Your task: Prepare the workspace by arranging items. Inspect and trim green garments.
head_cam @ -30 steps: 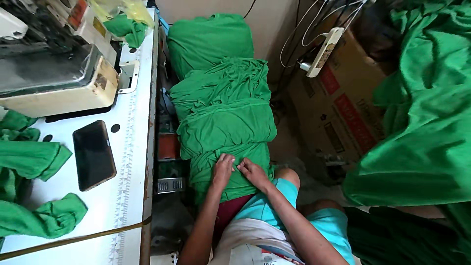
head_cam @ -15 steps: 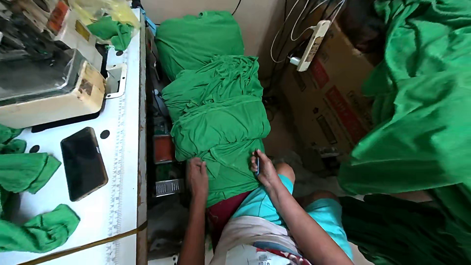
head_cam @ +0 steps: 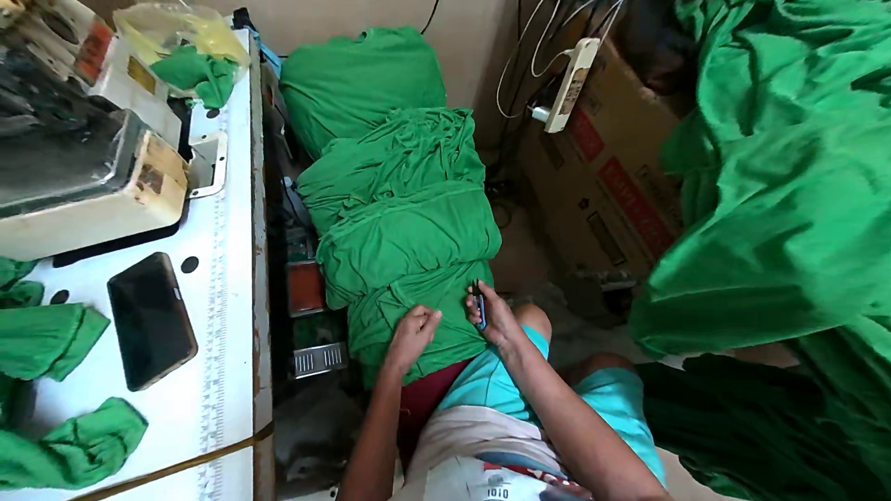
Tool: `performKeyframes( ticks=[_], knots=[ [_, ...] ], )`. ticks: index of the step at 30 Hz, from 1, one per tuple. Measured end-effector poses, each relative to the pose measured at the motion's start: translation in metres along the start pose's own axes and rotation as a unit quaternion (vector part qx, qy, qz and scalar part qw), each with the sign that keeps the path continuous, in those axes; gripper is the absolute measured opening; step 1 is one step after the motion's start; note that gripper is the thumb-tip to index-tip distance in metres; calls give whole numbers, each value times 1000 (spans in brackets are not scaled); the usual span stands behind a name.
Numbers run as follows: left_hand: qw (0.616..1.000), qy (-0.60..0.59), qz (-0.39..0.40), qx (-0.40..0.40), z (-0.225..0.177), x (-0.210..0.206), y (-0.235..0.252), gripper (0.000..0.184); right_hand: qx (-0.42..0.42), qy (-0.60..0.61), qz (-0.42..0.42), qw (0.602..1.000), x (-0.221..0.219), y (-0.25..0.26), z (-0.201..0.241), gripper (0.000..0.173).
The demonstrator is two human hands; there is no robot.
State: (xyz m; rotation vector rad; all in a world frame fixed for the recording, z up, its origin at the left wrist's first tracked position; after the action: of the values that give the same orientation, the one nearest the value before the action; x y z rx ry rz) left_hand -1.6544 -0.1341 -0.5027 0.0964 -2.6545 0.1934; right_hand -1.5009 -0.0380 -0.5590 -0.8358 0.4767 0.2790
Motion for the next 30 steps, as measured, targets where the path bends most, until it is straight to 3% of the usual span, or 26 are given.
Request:
performKeyframes(
  ticks=[3, 6, 7, 11, 13, 16, 19, 20, 22, 25, 30],
  knots=[
    [998, 37, -53, 9, 0, -6, 5, 37, 1, -1, 4, 1000, 1, 0, 0, 36],
    [989, 147, 7, -16, -8, -24, 11, 41, 4, 0, 4, 1000, 2, 0, 0, 36],
    [984, 176, 24, -22, -9, -30, 11, 34, 4, -4, 5, 1000, 1, 0, 0, 36],
    [992, 112, -16, -46, -1, -23, 6, 18, 6, -9, 4, 1000, 2, 0, 0, 36],
    [997, 57, -14, -41, 5, -12, 2, 23, 8, -13, 3, 1000, 2, 1, 0, 35],
    [998, 17, -52, -32, 7, 1, -3, 45, 14, -25, -2, 1000, 2, 0, -1, 35],
    [993, 25, -110, -22, 5, -2, 0, 36, 44, -72, -2, 996, -1, -3, 0, 31],
    [993, 47, -105, -20, 3, -7, 1, 31, 53, -98, -3, 994, -2, -5, 0, 29],
    [991, 120, -49, -16, -5, -17, 5, 39, 63, -133, -6, 989, -5, -8, 1, 28],
    [984, 178, -7, -26, -6, -26, 6, 24, 59, -150, -4, 987, -5, -8, 0, 28],
    [993, 63, -89, -43, 8, -6, -1, 45, 54, -140, -1, 989, -4, -9, 1, 29]
  ],
)
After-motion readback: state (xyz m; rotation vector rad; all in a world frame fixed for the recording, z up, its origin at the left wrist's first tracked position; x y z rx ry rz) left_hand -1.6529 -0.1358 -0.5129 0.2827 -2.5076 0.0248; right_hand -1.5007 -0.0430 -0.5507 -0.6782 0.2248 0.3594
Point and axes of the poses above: each hand's wrist, its own y-axis towards the middle knuckle, its own x-axis out of the back of the hand, z = x × y, the point moved 6 cm from there along y, towards the middle knuckle, and after that the axes turned 4 degrees about -x, right-handed, at the moved point
